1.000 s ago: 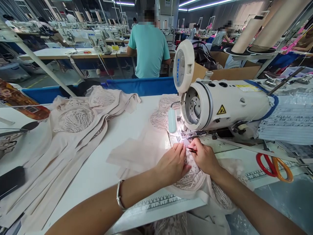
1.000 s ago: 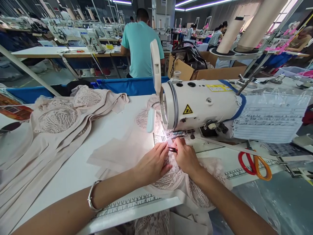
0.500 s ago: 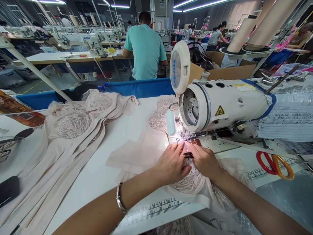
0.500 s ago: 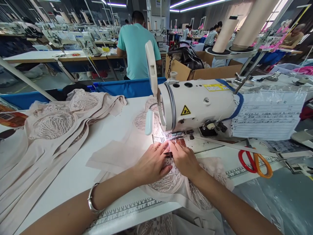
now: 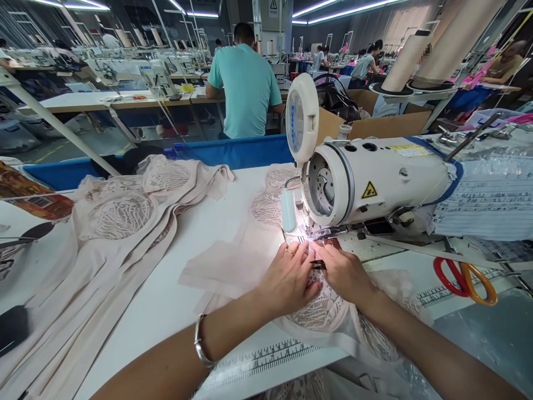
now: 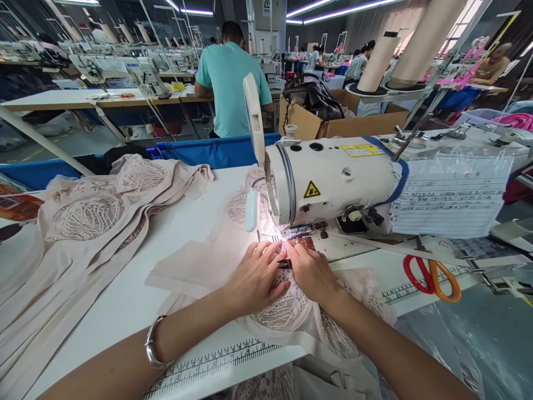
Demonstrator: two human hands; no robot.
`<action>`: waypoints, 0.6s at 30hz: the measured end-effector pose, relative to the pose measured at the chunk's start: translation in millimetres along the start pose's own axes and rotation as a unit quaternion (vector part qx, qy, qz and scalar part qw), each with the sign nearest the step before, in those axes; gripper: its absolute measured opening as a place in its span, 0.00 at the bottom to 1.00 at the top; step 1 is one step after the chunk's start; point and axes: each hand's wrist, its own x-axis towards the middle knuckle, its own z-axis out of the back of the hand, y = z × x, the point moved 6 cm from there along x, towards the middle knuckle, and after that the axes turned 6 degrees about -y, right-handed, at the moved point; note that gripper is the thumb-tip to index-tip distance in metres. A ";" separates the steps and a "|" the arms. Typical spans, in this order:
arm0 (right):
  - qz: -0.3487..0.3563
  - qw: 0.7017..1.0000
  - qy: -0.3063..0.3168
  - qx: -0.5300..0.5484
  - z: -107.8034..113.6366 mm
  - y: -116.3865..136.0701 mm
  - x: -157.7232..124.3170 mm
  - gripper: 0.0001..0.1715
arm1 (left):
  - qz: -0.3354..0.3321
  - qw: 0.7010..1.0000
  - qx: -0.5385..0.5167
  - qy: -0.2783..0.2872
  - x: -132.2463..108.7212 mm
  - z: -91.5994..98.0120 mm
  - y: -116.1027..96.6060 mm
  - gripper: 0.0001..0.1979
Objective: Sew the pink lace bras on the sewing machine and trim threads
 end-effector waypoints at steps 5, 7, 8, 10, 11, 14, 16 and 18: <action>-0.021 1.000 0.019 -0.004 -1.9 -0.6 1.8 0.28 | 0.008 1.000 0.007 0.005 0.4 -1.2 2.2 0.33; -0.028 0.999 0.023 -0.004 -2.8 -1.1 2.2 0.28 | 0.006 1.000 0.007 0.006 0.8 -1.9 3.2 0.33; -0.029 0.999 0.024 -0.003 -3.0 -1.1 2.3 0.28 | 0.003 1.000 0.006 0.006 1.1 -2.1 3.7 0.33; -0.031 0.999 0.024 -0.001 -3.0 -1.1 2.3 0.27 | -0.002 1.000 0.001 0.007 1.7 -2.6 4.9 0.31; -0.032 0.999 0.024 -0.002 -2.7 -1.2 2.3 0.27 | -0.005 1.000 -0.002 0.008 2.1 -3.0 5.5 0.30; -0.028 1.000 0.014 0.000 0.1 -0.8 2.1 0.28 | -0.007 1.000 -0.011 0.016 2.3 -4.1 7.2 0.27; -0.021 1.000 0.004 0.006 2.5 -0.1 2.1 0.28 | -0.007 1.000 -0.017 0.016 1.9 -4.1 7.7 0.27; -0.020 1.000 0.005 0.008 3.3 -0.1 2.2 0.28 | -0.006 1.000 -0.020 0.014 1.2 -3.5 7.5 0.29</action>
